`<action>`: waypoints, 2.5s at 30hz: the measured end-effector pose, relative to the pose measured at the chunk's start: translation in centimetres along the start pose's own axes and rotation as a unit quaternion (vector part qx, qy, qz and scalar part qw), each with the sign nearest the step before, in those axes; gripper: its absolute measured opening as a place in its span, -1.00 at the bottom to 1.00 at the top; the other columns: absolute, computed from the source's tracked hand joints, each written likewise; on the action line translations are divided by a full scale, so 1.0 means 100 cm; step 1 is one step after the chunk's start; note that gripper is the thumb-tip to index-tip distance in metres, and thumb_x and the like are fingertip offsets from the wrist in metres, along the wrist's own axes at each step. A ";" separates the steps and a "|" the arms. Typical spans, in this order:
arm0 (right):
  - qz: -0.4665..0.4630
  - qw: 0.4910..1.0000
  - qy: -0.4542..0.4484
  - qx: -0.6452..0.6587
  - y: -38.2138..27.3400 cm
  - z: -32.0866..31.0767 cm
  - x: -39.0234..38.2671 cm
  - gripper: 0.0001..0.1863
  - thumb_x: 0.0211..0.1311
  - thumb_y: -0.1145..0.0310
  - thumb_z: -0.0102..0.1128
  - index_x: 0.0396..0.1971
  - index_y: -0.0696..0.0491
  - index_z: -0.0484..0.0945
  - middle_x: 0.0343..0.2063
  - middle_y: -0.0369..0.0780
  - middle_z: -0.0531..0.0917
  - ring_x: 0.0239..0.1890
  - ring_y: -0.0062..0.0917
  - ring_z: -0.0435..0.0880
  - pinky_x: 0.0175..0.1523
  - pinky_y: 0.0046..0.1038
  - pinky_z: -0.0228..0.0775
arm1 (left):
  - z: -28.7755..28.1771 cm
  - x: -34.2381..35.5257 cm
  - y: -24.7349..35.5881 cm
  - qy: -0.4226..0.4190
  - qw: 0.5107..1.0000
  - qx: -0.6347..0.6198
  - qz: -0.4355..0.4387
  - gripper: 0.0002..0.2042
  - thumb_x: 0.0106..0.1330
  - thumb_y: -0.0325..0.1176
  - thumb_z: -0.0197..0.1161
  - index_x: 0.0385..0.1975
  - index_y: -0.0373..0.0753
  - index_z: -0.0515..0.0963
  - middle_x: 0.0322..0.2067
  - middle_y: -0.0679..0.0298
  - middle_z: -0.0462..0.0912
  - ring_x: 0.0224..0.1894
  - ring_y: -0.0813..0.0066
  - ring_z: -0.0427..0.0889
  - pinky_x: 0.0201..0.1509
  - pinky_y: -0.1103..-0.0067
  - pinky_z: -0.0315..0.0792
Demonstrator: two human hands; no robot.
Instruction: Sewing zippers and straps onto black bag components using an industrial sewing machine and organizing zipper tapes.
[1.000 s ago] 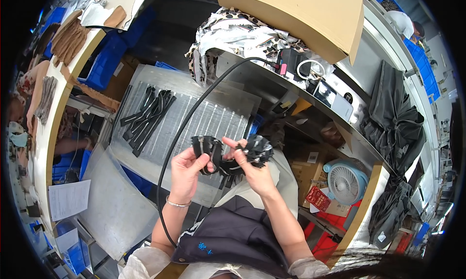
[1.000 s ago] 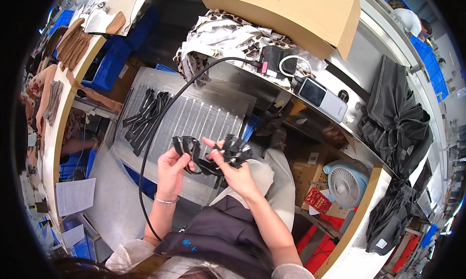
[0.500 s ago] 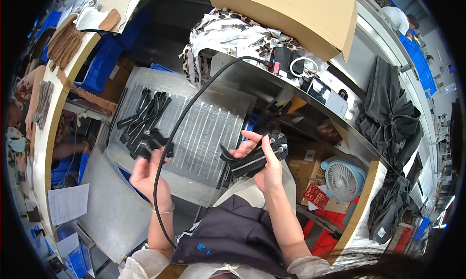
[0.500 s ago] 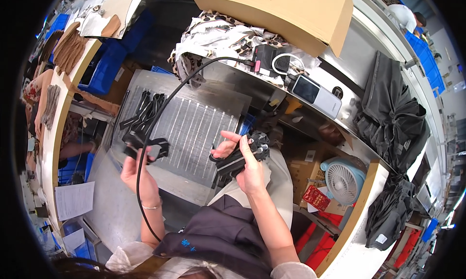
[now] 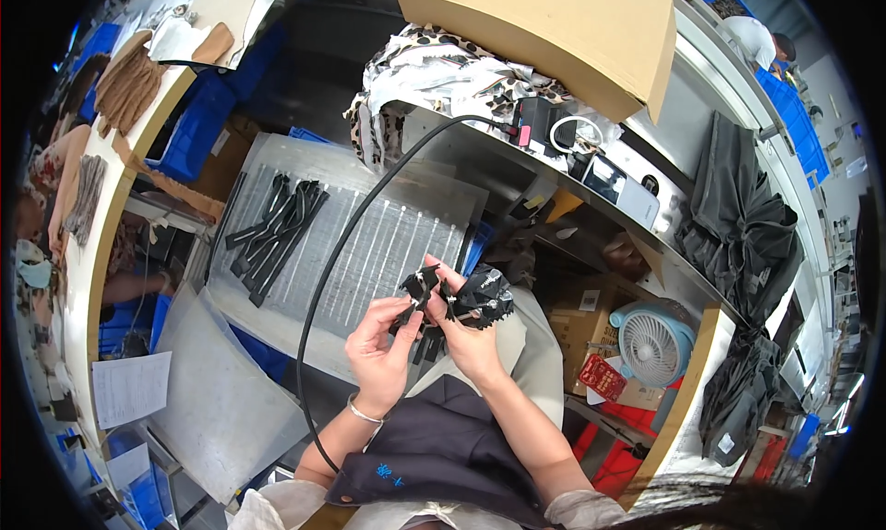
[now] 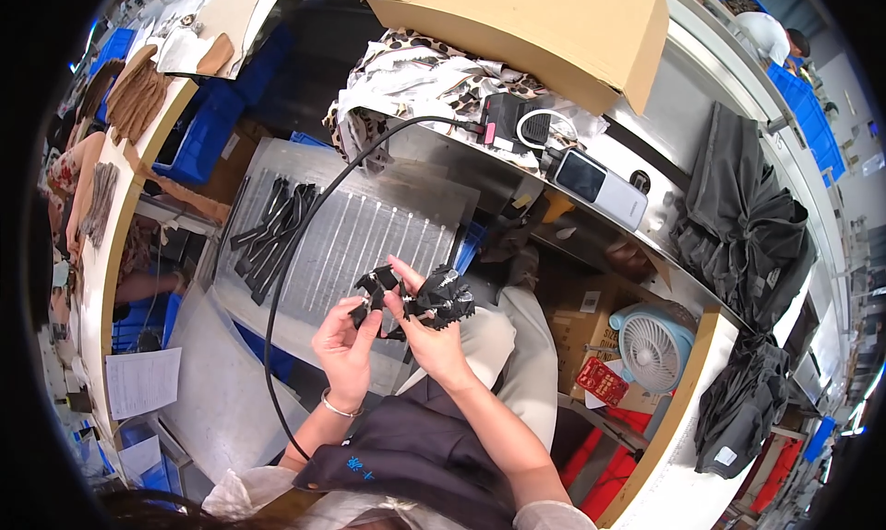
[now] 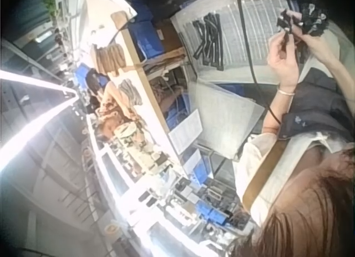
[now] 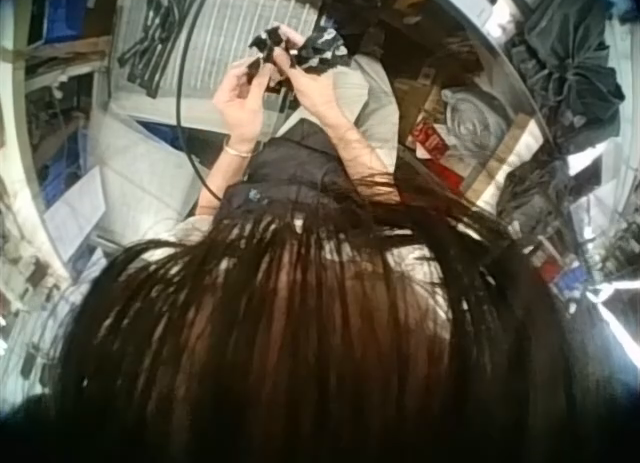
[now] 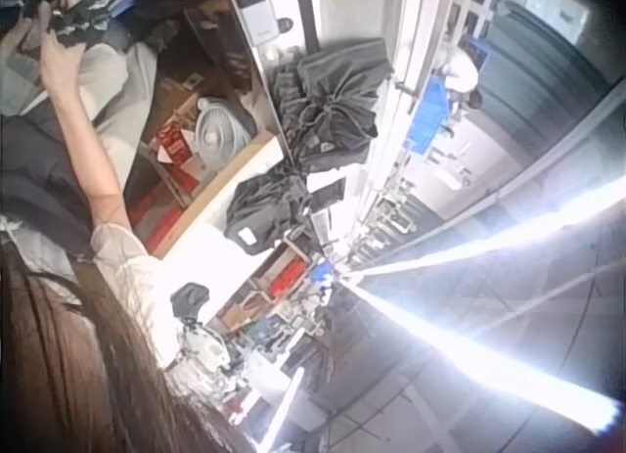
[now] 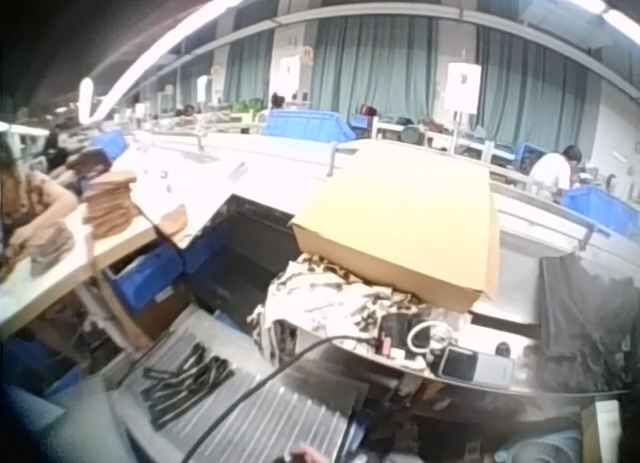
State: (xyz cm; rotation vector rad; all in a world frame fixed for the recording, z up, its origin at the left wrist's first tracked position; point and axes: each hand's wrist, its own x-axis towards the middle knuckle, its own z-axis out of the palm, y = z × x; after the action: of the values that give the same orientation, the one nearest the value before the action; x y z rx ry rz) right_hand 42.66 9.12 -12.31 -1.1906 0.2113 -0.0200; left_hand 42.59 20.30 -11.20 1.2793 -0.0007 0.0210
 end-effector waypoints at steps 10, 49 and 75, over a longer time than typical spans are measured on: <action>0.004 0.992 -0.114 -0.051 -0.025 -0.012 0.004 -0.54 0.15 0.43 0.18 0.05 0.19 0.35 -0.22 -0.27 0.47 -0.36 -0.72 0.47 -0.35 -0.63 0.34 | -0.008 0.003 0.010 -0.160 0.973 -0.106 -0.125 -0.73 0.34 -0.44 -0.03 -0.01 -0.33 0.19 -0.17 0.18 0.46 -0.35 0.56 0.51 -0.26 0.65 0.41; -0.001 0.995 -0.098 -0.030 -0.017 -0.007 0.003 -0.47 0.05 0.06 0.26 -0.10 0.13 0.42 -0.34 -0.35 0.51 -0.28 -0.71 0.46 -0.20 -0.63 0.33 | 0.008 0.027 0.023 -0.118 0.983 -0.103 -0.099 -0.71 0.09 -0.71 0.19 -0.26 -0.31 0.27 -0.13 0.04 0.49 -0.18 0.43 0.59 -0.16 0.61 0.54; 0.092 0.981 -0.094 0.143 -0.023 -0.044 0.017 -0.86 0.12 0.38 0.16 -0.50 0.14 0.48 -0.65 -0.29 0.34 -0.65 -0.58 0.31 -0.48 -0.43 0.24 | -0.280 0.290 -0.113 0.033 0.825 0.491 -0.277 -0.36 -0.14 -0.11 0.48 -0.14 -0.50 0.47 -0.26 -0.01 0.61 -0.19 0.27 0.60 -0.08 0.51 0.42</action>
State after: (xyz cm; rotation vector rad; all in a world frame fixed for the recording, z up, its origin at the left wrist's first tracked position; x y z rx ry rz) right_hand 43.79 4.05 -12.01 -0.8756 0.1455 0.2180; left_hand 71.48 44.35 -29.77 2.2729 0.5037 -0.4982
